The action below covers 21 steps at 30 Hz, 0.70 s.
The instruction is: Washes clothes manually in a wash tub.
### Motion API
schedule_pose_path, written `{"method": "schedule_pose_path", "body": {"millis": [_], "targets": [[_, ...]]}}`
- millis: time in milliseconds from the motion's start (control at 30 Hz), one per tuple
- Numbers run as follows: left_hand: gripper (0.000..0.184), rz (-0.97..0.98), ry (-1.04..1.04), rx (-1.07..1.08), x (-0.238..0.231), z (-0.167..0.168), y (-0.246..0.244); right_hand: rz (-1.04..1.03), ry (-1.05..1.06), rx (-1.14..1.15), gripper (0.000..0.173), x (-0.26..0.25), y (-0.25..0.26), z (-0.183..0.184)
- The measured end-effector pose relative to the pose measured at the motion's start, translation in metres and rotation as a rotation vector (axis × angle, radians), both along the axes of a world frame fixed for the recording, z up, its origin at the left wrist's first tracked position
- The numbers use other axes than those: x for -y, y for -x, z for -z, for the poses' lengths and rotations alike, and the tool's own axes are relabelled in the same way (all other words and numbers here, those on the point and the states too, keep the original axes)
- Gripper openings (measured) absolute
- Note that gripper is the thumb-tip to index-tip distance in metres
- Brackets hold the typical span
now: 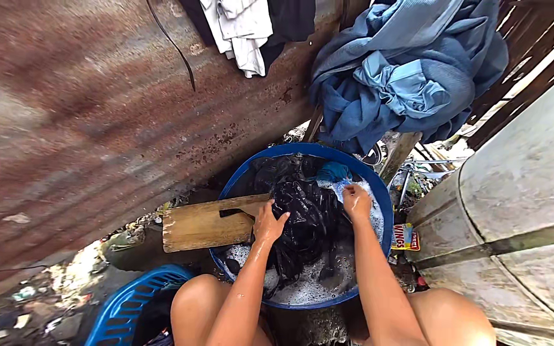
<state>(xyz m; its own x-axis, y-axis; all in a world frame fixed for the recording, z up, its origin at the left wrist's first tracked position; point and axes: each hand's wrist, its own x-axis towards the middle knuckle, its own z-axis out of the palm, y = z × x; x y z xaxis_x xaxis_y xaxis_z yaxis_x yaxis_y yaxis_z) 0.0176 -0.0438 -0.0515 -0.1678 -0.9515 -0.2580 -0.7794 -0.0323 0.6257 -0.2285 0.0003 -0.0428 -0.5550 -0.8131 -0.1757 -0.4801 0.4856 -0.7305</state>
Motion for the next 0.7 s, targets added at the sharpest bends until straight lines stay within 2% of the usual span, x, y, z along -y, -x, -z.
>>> {"method": "schedule_pose_path", "body": {"millis": [67, 133, 200, 300, 367, 400, 433, 500, 567, 633, 700], "targets": [[0.055, 0.041, -0.038, -0.047, 0.001, 0.009, -0.009, 0.097, -0.032, -0.005, 0.045, 0.011, 0.014, 0.009], [0.047, 0.06, -0.044, -0.149, -0.005, 0.013, -0.021, 0.061, -0.115, -0.025, 0.064, 0.018, 0.02, 0.032], [0.041, 0.038, -0.041, -0.217, -0.012, 0.017, -0.031, 0.014, -0.175, -0.102, 0.075, 0.017, 0.02, 0.054], [0.04, -0.038, -0.062, -0.115, -0.019, 0.011, -0.034, 0.065, -0.282, -0.131, 0.076, 0.013, 0.023, 0.063], [0.04, -0.072, -0.119, -0.062, -0.02, 0.006, -0.033, 0.128, -0.395, 0.008, 0.074, 0.007, 0.033, 0.054], [0.041, -0.087, -0.15, -0.071, -0.02, 0.003, -0.031, 0.185, -0.357, 0.092, 0.074, 0.004, 0.04, 0.053], [0.046, -0.102, -0.171, -0.091, -0.019, 0.001, -0.029, 0.256, -0.256, 0.171, 0.073, 0.001, 0.045, 0.054], [0.076, -0.12, -0.184, -0.069, -0.017, -0.001, -0.02, 0.356, 0.036, 0.331, 0.066, 0.0, 0.044, 0.049], [0.094, -0.094, -0.208, 0.026, -0.016, 0.001, -0.008, 0.295, 0.201, 0.505, 0.058, -0.003, 0.032, 0.025], [0.094, -0.026, -0.238, 0.083, -0.017, 0.008, -0.001, 0.127, 0.168, 0.618, 0.051, -0.008, 0.018, 0.001], [0.092, 0.056, -0.284, 0.142, -0.029, 0.014, 0.005, -0.064, 0.032, 0.627, 0.05, -0.016, 0.006, -0.006]]}}
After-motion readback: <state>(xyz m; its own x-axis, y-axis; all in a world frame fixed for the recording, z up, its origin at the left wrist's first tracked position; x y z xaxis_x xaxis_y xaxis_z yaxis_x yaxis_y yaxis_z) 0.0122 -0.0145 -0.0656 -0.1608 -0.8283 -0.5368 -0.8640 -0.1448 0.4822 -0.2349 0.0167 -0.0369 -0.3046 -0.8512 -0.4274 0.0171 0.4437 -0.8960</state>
